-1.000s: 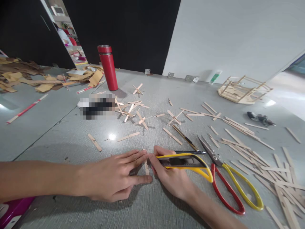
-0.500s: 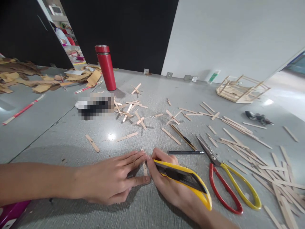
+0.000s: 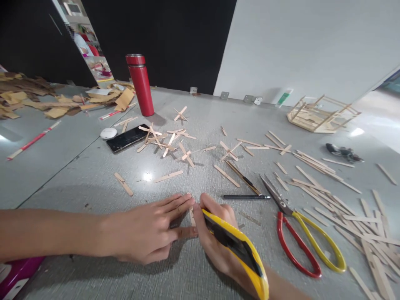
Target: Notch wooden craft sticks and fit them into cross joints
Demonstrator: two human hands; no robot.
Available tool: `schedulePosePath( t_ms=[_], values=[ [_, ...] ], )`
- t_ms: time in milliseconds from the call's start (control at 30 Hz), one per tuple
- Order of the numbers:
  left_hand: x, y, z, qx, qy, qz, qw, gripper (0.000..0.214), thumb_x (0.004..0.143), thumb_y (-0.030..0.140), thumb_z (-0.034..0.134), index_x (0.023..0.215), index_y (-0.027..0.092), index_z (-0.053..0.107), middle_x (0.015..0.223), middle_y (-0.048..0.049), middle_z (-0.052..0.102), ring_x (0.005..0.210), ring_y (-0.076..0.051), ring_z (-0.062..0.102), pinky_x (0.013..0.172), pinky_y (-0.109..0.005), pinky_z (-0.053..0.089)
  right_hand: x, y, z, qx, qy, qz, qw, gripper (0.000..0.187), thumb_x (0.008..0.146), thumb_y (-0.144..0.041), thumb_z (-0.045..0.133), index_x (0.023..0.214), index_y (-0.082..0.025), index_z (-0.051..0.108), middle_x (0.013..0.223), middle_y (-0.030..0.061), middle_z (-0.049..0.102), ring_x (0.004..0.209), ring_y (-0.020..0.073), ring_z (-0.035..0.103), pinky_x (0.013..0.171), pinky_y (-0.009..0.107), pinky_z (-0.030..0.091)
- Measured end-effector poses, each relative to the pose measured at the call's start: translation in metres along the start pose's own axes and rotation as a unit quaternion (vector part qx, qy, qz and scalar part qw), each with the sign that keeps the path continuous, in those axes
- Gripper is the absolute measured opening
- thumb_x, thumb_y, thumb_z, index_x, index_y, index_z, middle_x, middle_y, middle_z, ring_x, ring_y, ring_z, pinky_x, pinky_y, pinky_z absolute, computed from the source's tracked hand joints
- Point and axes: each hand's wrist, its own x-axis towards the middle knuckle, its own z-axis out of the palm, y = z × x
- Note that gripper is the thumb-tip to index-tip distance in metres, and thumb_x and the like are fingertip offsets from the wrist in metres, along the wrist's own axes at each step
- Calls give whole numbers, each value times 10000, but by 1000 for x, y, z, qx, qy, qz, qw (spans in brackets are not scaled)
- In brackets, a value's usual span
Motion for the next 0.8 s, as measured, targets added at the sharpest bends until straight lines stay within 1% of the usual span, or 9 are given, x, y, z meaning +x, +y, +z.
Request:
schedulePosePath(
  t_ms=[100,300,400,467,567,667,800],
  values=[
    [0,-1,1,6,2,-1,1000,545,1037,336,515,1535,115,490,1599,-315,384,1526,-420,319,1257,-514,266,-1,2,1,5,-11,16,1000,338,1046,-288,413,712,-273,362,553,-72,462,466,140,485,578,324,416],
    [0,-2,0,8,0,0,1000,573,1040,337,505,1574,138,441,1601,-314,381,1532,-414,306,1254,-515,268,-6,9,-1,16,-29,43,999,351,1058,-355,437,720,-271,389,605,-46,492,571,172,522,613,340,426],
    [0,-2,-1,14,-3,1,1000,583,1040,348,510,1577,135,431,1603,-313,379,1533,-412,306,1251,-516,276,-9,13,-2,28,-56,43,997,371,1066,-361,425,707,-267,402,632,-38,489,596,177,508,621,348,422],
    [0,-2,0,19,-1,4,1000,582,1038,349,512,1566,113,442,1600,-325,374,1531,-420,305,1253,-510,274,-9,16,-3,34,-70,43,996,377,1071,-354,418,705,-263,407,660,-33,495,609,176,495,618,347,411],
    [1,-1,1,25,3,16,1000,581,1040,337,504,1563,93,443,1586,-343,382,1527,-429,306,1256,-500,271,-8,19,-2,41,-80,47,995,370,1080,-349,419,721,-257,410,685,-38,502,620,168,488,634,346,402],
    [1,0,1,33,7,20,999,603,1041,328,504,1591,104,400,1579,-333,404,1524,-421,316,1257,-494,277,-7,21,-3,52,-85,55,993,374,1096,-369,413,742,-252,403,697,-49,503,629,157,492,636,334,403],
    [0,0,0,39,4,22,999,621,1045,335,498,1599,84,372,1578,-348,390,1529,-420,300,1262,-478,271,-8,21,-8,67,-85,55,993,359,1083,-414,457,764,-250,437,719,-44,529,661,162,525,643,330,422]
  ],
)
